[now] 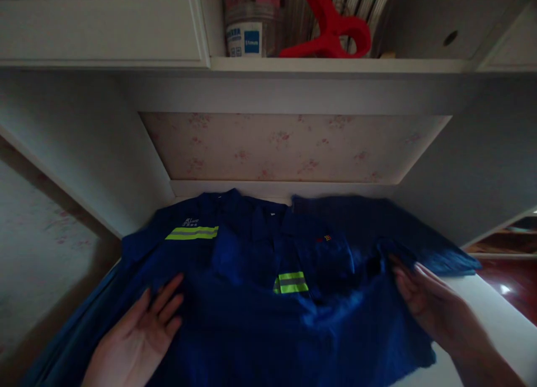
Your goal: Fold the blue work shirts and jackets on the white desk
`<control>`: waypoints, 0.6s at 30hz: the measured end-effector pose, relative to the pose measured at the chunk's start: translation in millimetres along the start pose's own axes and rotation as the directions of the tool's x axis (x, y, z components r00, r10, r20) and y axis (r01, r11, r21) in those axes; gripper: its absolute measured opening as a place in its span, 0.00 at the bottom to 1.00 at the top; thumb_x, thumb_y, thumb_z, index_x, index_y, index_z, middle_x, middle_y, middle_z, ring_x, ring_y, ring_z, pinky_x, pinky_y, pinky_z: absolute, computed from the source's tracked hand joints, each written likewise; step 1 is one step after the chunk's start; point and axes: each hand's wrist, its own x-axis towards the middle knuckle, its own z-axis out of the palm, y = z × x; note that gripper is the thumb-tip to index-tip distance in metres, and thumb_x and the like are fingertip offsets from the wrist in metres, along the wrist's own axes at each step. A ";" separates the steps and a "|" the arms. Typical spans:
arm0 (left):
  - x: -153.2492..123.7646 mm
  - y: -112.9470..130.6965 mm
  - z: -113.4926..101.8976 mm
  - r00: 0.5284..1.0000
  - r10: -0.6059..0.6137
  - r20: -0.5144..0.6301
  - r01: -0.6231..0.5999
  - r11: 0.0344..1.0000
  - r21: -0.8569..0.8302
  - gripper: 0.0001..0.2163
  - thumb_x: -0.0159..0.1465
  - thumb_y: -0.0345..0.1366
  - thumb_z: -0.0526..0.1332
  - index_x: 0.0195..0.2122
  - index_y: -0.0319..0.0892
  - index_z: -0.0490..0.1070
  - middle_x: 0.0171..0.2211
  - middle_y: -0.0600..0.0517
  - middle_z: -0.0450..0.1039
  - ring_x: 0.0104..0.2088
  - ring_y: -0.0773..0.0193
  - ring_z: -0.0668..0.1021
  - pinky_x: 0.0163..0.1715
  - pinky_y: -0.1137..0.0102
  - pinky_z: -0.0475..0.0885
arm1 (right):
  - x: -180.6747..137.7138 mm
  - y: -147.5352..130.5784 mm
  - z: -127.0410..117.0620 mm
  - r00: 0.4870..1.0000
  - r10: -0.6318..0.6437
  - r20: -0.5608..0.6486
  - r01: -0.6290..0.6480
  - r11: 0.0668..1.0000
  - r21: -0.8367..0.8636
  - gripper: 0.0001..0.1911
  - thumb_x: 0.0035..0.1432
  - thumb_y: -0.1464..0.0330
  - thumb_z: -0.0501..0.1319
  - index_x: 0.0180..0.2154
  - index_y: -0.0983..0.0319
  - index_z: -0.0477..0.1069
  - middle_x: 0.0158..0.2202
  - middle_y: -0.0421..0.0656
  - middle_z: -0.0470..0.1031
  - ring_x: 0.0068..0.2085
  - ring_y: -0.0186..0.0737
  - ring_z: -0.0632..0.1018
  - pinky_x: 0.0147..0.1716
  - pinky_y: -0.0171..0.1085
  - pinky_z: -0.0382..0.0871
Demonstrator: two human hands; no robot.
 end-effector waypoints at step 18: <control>97.3 -18.4 43.2 0.990 0.130 -0.059 -0.058 0.742 0.668 0.26 0.55 0.43 0.68 0.54 0.43 0.67 0.60 0.42 0.66 0.61 0.50 0.68 0.61 0.56 0.62 | 142.1 28.4 63.0 0.988 0.148 -0.050 -0.154 0.876 -0.458 0.31 0.46 0.56 0.71 0.51 0.61 0.72 0.50 0.50 0.77 0.49 0.52 0.78 0.54 0.51 0.70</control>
